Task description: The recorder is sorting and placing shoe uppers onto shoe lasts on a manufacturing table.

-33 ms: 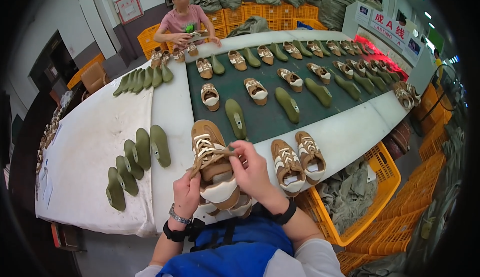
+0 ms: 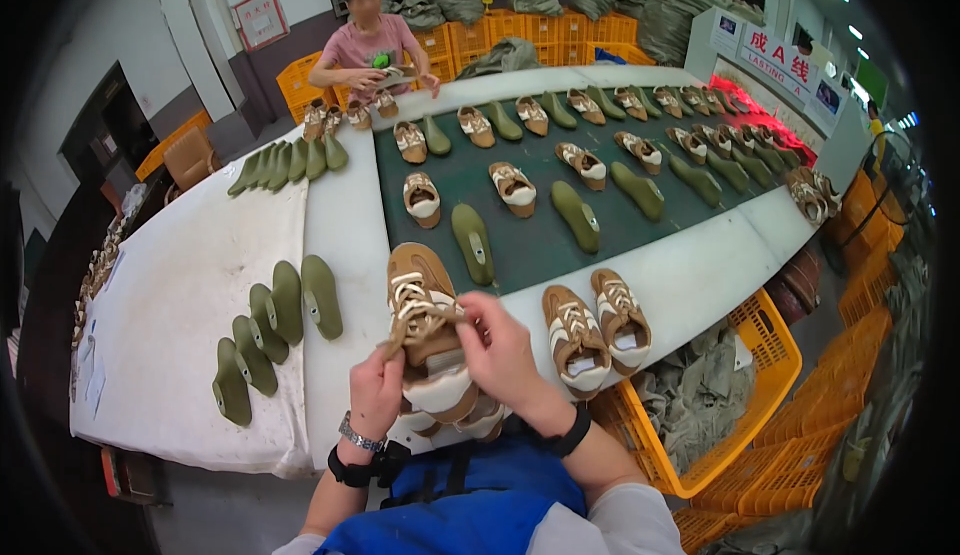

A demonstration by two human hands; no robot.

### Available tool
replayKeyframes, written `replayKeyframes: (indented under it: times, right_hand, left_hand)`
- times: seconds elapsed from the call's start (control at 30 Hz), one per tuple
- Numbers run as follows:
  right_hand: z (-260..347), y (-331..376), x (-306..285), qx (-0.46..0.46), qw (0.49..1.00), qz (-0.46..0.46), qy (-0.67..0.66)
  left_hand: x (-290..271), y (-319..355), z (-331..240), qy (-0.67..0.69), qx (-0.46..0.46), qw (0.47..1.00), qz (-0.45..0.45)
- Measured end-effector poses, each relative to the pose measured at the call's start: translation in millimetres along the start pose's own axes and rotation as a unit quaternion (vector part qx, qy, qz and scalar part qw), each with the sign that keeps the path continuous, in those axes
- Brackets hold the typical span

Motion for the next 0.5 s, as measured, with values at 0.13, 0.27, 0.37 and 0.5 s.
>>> replayKeyframes:
  times: [0.13, 0.27, 0.37, 0.5]
  right_hand:
    - [18, 10, 18, -0.161, 0.977, 0.053, 0.129]
    - [16, 21, 37, -0.172, 0.969, 0.091, 0.154]
    - [18, 25, 43, -0.143, 0.971, 0.124, 0.143]
    - [4, 22, 38, -0.111, 0.981, 0.105, 0.116]
  left_hand:
    - [-3, 2, -22, -0.129, 0.111, 0.985, -0.023]
    - [15, 4, -40, -0.242, 0.194, 0.95, 0.023]
    - [20, 4, -24, -0.232, 0.196, 0.953, 0.005]
    - [10, 4, -14, -0.141, 0.169, 0.975, 0.004]
Point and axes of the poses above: each hand's wrist, its own y-axis away from the middle knuckle, its own x-axis out of the palm, z = x × y, the point moved 8 cm from there along -y, towards the middle knuckle, and after that the axes turned 2 degrees about z, right-handed, at the moved point
